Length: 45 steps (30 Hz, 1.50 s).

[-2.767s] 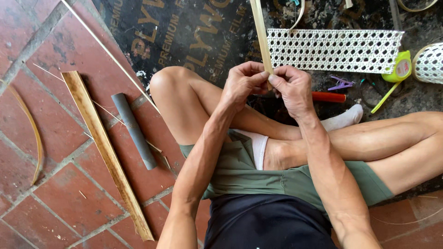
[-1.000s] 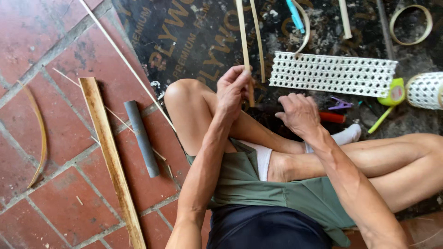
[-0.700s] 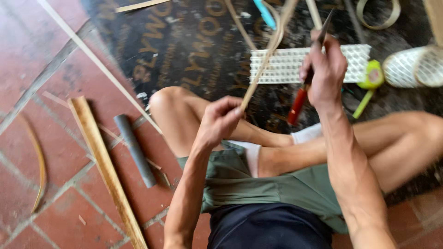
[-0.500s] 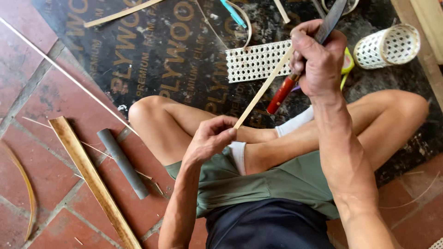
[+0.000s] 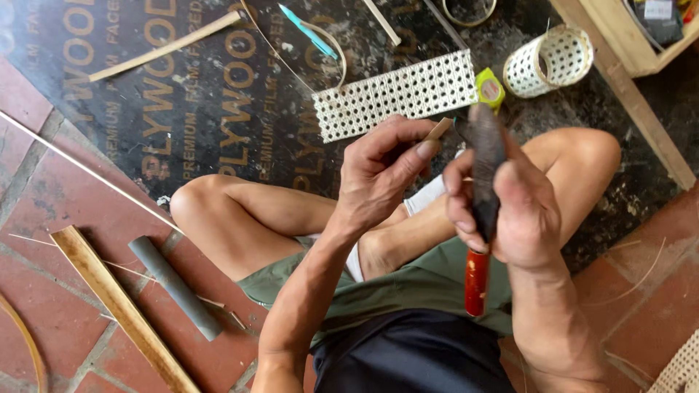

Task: The person sits on the floor and trims thin bamboo strips with a knife, aligns several strips together, marks one with a pen, then bends a strip into a ring and applies glue from a squeeze bottle to secure the joint, pressing the ring together by hand.

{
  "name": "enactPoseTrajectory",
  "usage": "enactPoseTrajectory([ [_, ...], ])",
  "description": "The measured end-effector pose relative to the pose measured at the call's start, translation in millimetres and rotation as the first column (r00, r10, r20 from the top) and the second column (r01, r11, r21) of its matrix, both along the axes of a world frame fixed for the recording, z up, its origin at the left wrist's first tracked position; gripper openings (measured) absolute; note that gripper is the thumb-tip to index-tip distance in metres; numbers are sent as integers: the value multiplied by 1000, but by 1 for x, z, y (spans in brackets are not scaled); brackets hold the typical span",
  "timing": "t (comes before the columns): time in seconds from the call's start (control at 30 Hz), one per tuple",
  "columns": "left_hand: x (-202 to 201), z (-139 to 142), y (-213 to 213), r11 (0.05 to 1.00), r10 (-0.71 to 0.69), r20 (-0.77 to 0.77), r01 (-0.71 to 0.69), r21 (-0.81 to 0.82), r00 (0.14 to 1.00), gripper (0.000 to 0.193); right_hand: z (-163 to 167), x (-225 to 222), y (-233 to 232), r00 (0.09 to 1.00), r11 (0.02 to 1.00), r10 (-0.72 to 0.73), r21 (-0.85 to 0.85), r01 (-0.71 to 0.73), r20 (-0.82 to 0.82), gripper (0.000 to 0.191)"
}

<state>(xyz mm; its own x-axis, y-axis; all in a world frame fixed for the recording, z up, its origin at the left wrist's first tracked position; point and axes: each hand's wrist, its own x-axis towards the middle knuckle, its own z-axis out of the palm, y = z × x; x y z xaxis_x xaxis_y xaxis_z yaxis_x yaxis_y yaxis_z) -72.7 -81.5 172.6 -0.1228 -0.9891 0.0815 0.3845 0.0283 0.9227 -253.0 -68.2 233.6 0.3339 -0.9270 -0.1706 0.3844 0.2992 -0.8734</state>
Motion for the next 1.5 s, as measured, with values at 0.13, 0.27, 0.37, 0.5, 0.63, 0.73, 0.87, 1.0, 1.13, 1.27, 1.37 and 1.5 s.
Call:
enactPoseTrajectory([
  [0.13,-12,-10,6,978,175,239,-141,-155,955,12,-11,-5,6,995,995,61,75,-67,78,76],
  [0.27,-12,-14,8,945,300,307,-237,-226,903,20,-15,-3,4,993,993,82,81,-90,90,72],
  [0.37,-10,-15,8,924,349,345,-259,-281,871,22,-14,1,3,991,991,101,84,-109,91,69],
  [0.5,-4,-16,8,930,328,347,-235,-284,879,21,-15,4,3,989,989,114,88,-123,93,67],
  [0.63,1,-16,9,922,334,363,-221,-319,870,21,-20,1,4,991,988,116,93,-122,65,65],
  [0.73,4,-14,9,917,335,377,-207,-341,863,23,-24,-2,5,987,983,133,111,-144,94,65],
  [0.87,12,-14,8,863,426,499,-173,-474,755,27,-29,-2,4,975,969,141,179,-172,175,66],
  [1.0,19,-16,9,844,447,554,-127,-521,702,28,-36,-3,2,967,956,142,223,-189,210,67],
  [1.13,17,-22,11,858,430,505,-165,-486,748,26,-43,-7,4,966,949,134,251,-189,221,67],
  [1.27,17,-26,16,864,433,499,-187,-468,751,24,-42,-2,5,965,952,152,230,-201,214,66],
  [1.37,20,-30,17,885,403,487,-195,-422,775,23,-30,5,-2,974,952,172,231,-202,145,65],
  [1.5,22,-36,17,862,458,493,-235,-449,739,22,-11,14,-10,953,976,202,38,-216,226,61],
])
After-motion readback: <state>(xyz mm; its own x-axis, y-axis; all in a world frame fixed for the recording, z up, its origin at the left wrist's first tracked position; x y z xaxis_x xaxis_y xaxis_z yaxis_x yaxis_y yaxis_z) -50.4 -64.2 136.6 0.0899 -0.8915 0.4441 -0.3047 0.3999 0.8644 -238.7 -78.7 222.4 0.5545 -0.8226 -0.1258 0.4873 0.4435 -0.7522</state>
